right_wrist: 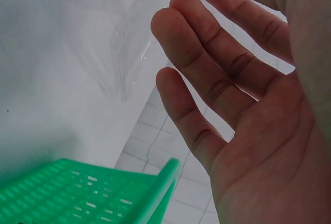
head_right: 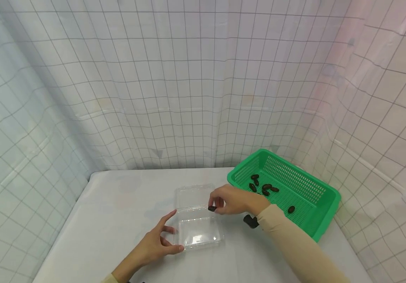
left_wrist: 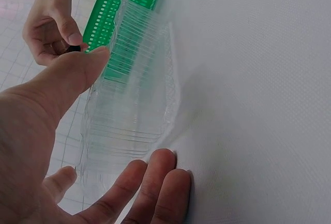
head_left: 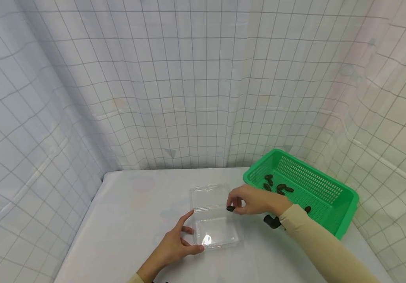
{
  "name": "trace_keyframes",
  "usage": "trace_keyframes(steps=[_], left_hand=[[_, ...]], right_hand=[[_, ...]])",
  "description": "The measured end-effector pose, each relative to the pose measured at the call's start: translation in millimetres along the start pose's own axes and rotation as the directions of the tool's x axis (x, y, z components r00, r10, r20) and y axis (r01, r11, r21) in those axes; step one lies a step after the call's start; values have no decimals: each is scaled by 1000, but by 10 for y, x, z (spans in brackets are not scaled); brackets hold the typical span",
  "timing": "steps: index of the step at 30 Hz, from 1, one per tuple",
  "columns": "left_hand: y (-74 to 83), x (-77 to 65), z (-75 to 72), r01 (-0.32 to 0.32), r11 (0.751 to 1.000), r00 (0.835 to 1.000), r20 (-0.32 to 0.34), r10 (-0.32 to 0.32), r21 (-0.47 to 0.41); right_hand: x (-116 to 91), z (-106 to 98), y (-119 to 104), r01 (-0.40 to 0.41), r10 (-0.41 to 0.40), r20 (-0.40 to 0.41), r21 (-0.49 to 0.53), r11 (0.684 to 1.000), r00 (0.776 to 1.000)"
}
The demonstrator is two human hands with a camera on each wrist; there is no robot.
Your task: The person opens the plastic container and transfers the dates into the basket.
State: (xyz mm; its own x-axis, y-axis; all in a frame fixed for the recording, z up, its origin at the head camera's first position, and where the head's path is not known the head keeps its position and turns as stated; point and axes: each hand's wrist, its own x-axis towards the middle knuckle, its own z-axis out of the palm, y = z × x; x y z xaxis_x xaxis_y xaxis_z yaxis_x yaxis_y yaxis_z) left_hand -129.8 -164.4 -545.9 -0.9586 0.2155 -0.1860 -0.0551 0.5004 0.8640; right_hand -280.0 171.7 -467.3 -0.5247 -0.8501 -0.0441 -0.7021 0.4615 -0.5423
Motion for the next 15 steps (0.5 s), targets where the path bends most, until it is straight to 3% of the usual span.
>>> trace_keyframes(steps=[9, 15], left_hand=[[-15, 1, -5, -9, 1000, 1000, 12, 9, -10], [-15, 11, -13, -16, 1000, 1000, 19, 16, -13]], right_hand=[[-147, -129, 114, -30, 28, -52, -29, 999, 998], [-235, -218, 192, -91, 88, -94, -29, 995, 992]])
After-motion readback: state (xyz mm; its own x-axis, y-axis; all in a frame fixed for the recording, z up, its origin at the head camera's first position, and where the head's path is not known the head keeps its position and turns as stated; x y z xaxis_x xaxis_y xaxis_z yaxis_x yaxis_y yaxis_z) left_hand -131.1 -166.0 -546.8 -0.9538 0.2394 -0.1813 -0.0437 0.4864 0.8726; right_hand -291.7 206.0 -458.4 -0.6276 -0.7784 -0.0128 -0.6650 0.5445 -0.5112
